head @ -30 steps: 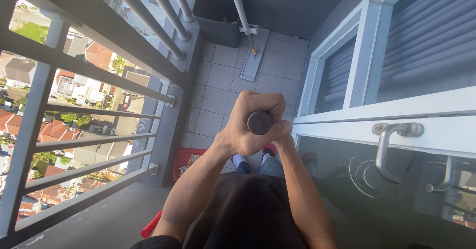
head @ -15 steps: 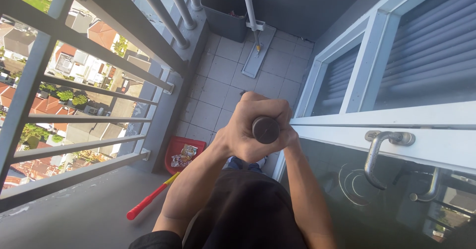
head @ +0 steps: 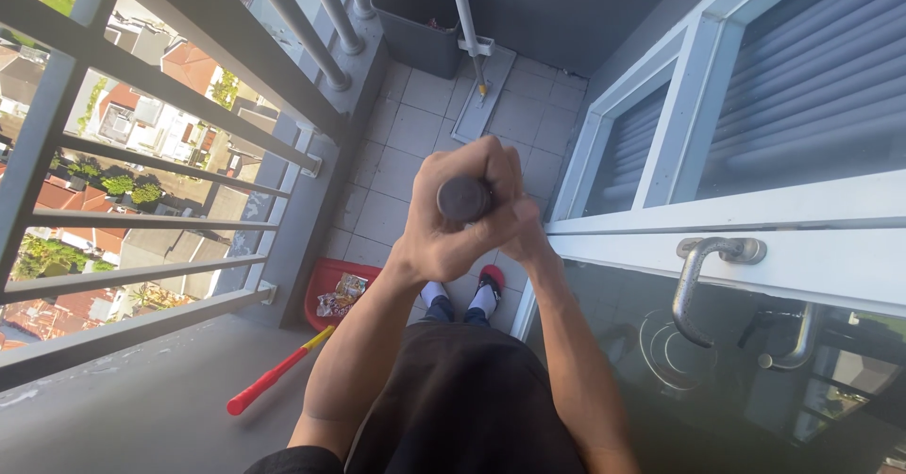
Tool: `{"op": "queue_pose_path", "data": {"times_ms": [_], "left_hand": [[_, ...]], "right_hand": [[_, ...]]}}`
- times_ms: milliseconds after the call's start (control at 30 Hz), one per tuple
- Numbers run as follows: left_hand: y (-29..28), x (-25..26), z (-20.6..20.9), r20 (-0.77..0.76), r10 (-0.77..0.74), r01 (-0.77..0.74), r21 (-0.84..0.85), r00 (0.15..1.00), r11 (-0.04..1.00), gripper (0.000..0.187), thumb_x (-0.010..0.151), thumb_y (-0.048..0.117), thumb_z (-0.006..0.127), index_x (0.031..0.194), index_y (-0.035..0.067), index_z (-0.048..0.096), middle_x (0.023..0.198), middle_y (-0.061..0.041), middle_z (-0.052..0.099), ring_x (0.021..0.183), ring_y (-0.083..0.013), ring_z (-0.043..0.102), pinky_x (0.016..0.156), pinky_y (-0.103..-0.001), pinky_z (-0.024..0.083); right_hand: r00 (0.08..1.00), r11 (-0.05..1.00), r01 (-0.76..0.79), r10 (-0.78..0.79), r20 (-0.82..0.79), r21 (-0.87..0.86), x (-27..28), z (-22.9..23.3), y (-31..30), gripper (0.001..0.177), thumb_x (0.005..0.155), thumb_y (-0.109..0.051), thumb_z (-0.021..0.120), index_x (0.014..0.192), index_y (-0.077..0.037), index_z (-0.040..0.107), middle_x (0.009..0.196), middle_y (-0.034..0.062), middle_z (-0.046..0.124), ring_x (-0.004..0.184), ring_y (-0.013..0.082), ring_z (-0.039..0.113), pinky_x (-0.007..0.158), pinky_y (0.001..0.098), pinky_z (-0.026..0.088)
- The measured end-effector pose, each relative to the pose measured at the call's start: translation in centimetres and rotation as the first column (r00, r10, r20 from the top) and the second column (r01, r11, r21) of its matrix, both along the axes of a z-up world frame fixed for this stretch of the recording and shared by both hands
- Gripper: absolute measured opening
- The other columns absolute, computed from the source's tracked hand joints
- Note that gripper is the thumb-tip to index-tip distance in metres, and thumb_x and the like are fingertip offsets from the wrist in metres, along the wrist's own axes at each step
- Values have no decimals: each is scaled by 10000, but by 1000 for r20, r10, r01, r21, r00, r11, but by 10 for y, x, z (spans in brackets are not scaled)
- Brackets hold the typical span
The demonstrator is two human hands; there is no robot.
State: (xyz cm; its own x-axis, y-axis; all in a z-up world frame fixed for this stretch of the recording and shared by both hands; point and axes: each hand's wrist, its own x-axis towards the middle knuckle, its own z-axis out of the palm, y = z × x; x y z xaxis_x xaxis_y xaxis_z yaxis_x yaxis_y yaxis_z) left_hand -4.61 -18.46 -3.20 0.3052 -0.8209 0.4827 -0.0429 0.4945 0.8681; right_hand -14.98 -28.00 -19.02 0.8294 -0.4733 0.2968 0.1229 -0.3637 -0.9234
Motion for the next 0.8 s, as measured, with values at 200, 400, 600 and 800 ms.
{"op": "queue_pose_path", "data": {"times_ms": [200,400,600,800], "left_hand": [[-6,-12,-21,-115,149,-138,97,982,986,289,892,42,690,787,119,432,677,13,470,588,-85,423,559,-270,331],[-12,-7,-30,-206,94,-70,122,974,990,322,875,54,690,688,135,441,601,26,448,528,-67,399,490,-254,298],[-6,-4,-29,-184,96,-65,170,978,983,371,869,12,677,654,125,396,573,42,406,522,-58,384,488,-261,280],[4,7,-22,-175,124,-90,190,977,978,384,838,-28,663,648,115,362,588,43,370,552,-60,358,503,-278,249]], "right_hand": [[997,996,75,-76,13,36,-5,-8,4,203,993,-86,641,1173,-64,549,1023,22,604,947,153,668,781,324,581],[956,979,203,-202,-214,-14,-18,-60,3,210,911,-49,679,703,-50,660,652,5,691,627,140,713,547,300,563],[967,977,210,-201,-159,43,-6,-47,9,176,933,-92,693,777,-23,647,673,11,667,669,130,695,575,285,543],[955,964,227,-192,-228,139,6,-67,24,156,944,-117,685,834,-12,652,736,9,682,728,114,709,605,280,550]]}}
